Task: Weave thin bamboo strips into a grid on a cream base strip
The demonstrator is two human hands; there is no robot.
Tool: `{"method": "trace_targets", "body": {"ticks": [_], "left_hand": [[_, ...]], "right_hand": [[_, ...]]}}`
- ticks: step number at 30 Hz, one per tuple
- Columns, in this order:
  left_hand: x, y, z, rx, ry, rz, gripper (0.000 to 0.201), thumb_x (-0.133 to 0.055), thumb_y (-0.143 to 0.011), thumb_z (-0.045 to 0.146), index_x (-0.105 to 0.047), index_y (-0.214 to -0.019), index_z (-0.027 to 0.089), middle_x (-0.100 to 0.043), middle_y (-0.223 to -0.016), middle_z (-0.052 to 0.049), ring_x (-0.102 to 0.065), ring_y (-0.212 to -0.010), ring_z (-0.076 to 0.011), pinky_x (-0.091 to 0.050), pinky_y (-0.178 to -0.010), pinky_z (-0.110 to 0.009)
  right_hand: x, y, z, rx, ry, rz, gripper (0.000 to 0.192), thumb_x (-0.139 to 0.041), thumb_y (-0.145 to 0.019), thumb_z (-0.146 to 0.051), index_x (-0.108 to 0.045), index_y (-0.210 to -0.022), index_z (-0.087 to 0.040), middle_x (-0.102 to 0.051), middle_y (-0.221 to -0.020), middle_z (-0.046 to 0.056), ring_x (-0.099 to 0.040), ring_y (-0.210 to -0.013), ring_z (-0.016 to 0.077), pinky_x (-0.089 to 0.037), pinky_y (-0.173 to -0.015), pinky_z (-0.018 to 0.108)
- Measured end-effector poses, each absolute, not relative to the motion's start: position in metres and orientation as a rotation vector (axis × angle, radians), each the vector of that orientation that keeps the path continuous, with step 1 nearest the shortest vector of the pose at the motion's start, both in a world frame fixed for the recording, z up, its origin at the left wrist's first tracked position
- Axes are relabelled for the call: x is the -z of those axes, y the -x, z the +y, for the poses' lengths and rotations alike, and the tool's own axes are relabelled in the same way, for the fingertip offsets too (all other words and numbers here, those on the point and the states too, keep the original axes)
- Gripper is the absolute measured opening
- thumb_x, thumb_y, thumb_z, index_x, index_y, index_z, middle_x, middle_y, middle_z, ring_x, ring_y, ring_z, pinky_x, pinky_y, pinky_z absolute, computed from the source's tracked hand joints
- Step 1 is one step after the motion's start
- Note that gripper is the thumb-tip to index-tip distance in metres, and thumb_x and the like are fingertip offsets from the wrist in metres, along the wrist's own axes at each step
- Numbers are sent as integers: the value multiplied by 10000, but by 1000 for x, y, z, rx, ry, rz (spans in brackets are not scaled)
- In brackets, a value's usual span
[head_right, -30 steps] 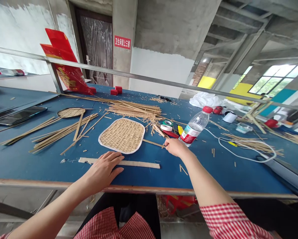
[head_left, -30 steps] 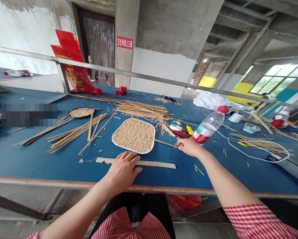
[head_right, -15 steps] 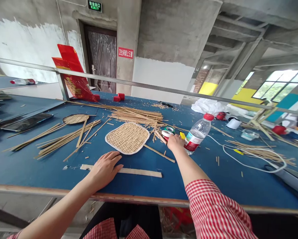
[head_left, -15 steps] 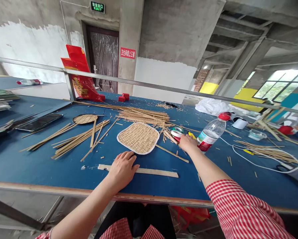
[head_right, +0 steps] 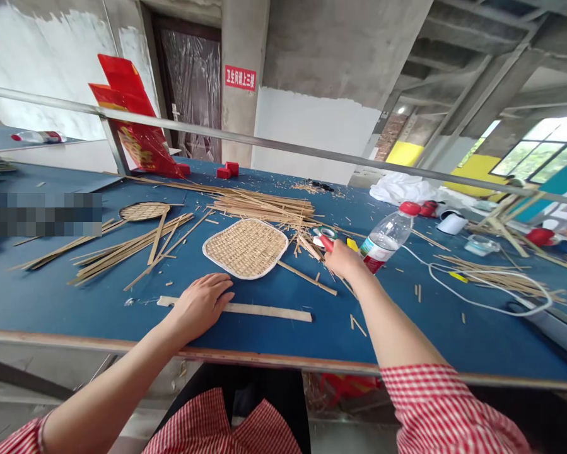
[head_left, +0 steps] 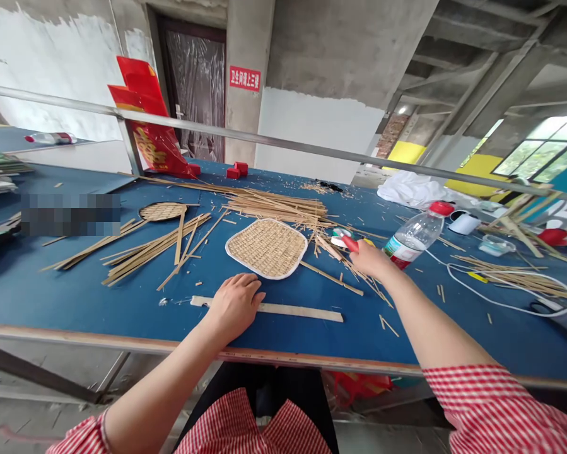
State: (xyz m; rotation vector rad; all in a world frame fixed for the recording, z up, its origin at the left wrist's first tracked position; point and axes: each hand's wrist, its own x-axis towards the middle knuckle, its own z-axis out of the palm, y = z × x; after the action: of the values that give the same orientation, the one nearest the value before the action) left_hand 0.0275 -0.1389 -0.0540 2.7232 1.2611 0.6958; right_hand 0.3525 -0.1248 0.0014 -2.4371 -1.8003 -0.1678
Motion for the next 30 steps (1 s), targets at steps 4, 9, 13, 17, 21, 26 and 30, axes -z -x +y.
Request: {"method": "trace_targets", "body": {"ticks": [4, 9, 13, 17, 21, 26, 30], "left_hand": [[51, -24, -138, -714, -2693, 1265, 241, -402, -860, 231, -604, -976, 168, -622, -1051, -53, -555, -984, -190, -428, -874, -325], [45, -9, -141, -860, -2693, 1280, 270, -373, -867, 278, -596, -987, 185, -622, -1066, -45, -574, -965, -188, -449, -834, -303], [43, 19, -140, -969, -2662, 1402, 307, -344, -871, 322, -594, -998, 195, -624, -1066, -36, -565, -990, -177, -421, -875, -285], [44, 53, -137, -844, -2566, 1701, 318, -338, -872, 334, -580, -1019, 191, -604, -1100, -37, -559, -1000, -185, -428, -848, -282], [48, 74, -136, -787, -2479, 1898, 300, -341, -874, 349, -559, -1033, 219, -597, -1109, -12, -555, -999, -160, -420, -844, -253], [52, 76, -136, -730, -2467, 1925, 310, -336, -875, 366, -554, -1045, 224, -589, -1124, -9, -552, -1006, -169, -420, -834, -252], [50, 73, -137, -699, -2450, 1927, 318, -337, -876, 363, -550, -1063, 219, -581, -1138, -16, -548, -1014, -179, -423, -832, -266]], "right_hand": [[-18, -323, -187, -483, 2085, -1586, 386, -295, -847, -412, -490, -1089, -182, -634, -927, 114, -623, -684, 193, -458, -529, 272], [-5, -301, -267, -400, 2092, -1758, 401, -447, -796, -424, -453, -1151, -239, -645, -950, 65, -622, -758, 199, -482, -605, 280], [14, -307, -292, -123, 2188, -1940, 394, -332, -859, -420, -453, -1207, -283, -596, -1058, 73, -599, -868, 203, -482, -630, 288], [22, -313, -298, 92, 2245, -2039, 404, -315, -864, -408, -477, -1209, -274, -595, -913, 62, -596, -739, 180, -465, -542, 262], [24, -313, -300, 278, 2192, -2111, 377, -350, -858, -382, -501, -1188, -280, -584, -894, 55, -585, -713, 167, -442, -519, 241], [21, -308, -298, 494, 2220, -2114, 347, -400, -824, -308, -522, -1147, -278, -573, -913, 47, -577, -714, 164, -420, -498, 234], [17, -304, -295, 553, 2242, -2137, 330, -435, -783, -247, -528, -1100, -260, -573, -964, 42, -580, -713, 162, -400, -469, 232]]}}
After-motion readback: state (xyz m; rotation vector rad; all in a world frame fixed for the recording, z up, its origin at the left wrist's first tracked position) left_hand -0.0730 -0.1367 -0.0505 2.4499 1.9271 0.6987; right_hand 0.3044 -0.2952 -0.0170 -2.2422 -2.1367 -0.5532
